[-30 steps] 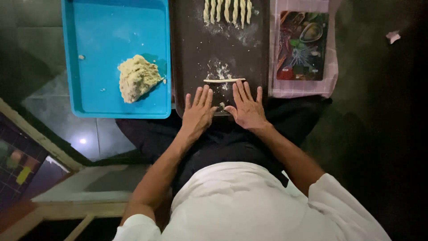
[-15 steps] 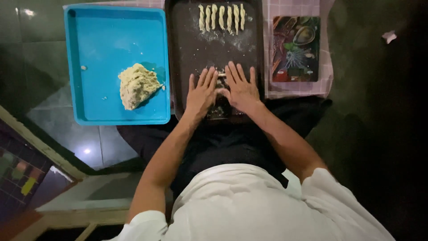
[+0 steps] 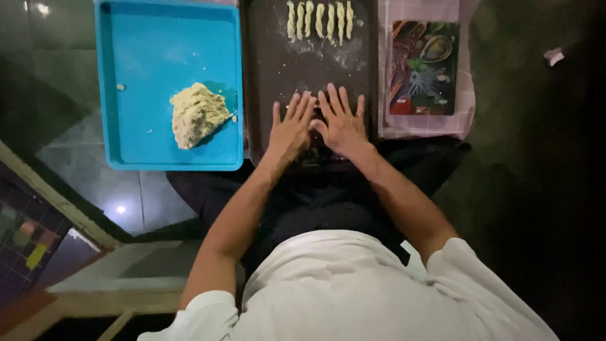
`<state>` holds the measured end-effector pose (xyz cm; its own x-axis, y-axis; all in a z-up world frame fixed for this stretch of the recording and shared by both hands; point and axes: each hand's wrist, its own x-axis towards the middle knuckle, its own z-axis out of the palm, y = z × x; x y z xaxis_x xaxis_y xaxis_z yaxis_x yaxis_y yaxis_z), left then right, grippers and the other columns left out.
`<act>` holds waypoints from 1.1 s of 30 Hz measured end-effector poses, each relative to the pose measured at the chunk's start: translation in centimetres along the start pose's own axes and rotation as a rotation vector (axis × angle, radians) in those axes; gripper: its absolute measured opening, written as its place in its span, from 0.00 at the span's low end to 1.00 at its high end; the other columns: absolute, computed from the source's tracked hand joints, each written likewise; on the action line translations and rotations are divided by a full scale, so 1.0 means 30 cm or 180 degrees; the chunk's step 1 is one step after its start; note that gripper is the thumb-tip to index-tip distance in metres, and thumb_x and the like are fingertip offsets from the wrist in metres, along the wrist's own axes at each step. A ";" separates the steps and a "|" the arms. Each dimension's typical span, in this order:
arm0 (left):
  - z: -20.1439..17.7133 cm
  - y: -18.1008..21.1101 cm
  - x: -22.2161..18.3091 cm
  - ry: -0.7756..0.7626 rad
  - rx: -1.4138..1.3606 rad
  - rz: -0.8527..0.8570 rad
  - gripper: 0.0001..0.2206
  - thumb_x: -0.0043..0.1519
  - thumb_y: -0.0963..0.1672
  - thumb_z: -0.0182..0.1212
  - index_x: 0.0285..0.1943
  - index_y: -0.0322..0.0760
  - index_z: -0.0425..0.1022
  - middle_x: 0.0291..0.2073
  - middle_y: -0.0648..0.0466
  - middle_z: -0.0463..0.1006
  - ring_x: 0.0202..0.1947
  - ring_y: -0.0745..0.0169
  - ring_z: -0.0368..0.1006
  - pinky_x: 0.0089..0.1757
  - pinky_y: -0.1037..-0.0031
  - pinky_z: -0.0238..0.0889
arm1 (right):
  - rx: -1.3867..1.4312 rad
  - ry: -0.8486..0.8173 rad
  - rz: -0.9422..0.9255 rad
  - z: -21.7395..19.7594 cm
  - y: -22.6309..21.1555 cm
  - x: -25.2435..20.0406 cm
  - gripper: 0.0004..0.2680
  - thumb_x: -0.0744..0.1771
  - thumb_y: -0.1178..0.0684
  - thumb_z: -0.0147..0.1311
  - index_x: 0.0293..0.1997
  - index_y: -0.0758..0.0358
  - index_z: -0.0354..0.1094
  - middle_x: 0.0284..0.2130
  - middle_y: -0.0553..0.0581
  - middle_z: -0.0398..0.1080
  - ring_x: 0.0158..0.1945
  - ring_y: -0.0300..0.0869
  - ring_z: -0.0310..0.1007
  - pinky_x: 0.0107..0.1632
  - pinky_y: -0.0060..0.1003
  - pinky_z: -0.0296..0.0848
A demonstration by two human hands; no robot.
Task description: Rolling small pieces of dough into thin strips and arranging them on a baking tray.
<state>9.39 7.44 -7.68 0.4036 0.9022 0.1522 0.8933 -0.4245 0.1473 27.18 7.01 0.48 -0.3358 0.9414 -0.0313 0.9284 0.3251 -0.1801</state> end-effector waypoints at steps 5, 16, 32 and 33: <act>-0.042 -0.062 0.104 -0.0469 -0.0345 -0.0115 0.29 0.76 0.58 0.32 0.85 0.55 0.37 0.82 0.63 0.37 0.81 0.56 0.33 0.71 0.43 0.22 | -0.0172 0.0239 0.0054 0.051 0.072 0.108 0.30 0.72 0.27 0.32 0.80 0.58 0.46 0.76 0.68 0.44 0.78 0.64 0.41 0.68 0.81 0.33; -0.143 0.050 -0.227 -0.0896 -0.0555 -0.0130 0.33 0.71 0.55 0.44 0.84 0.47 0.42 0.82 0.56 0.39 0.81 0.52 0.34 0.70 0.42 0.23 | 0.0056 -0.0468 0.0014 0.032 -0.044 -0.213 0.33 0.71 0.26 0.29 0.80 0.63 0.40 0.77 0.66 0.42 0.79 0.59 0.41 0.70 0.79 0.31; -0.134 -0.009 -0.182 -0.0786 -0.0460 0.0007 0.30 0.72 0.54 0.41 0.84 0.52 0.44 0.82 0.60 0.41 0.81 0.56 0.34 0.70 0.41 0.20 | -0.0294 -0.0371 -0.0078 0.014 -0.020 -0.156 0.34 0.70 0.24 0.31 0.80 0.61 0.42 0.77 0.66 0.43 0.78 0.59 0.44 0.69 0.78 0.31; -0.128 -0.010 -0.221 -0.0812 -0.0482 -0.0012 0.30 0.72 0.54 0.41 0.84 0.52 0.44 0.82 0.60 0.41 0.81 0.56 0.34 0.70 0.41 0.20 | -0.0288 -0.0409 -0.0086 0.003 -0.026 -0.184 0.34 0.70 0.24 0.31 0.80 0.61 0.42 0.77 0.66 0.43 0.78 0.59 0.44 0.69 0.78 0.31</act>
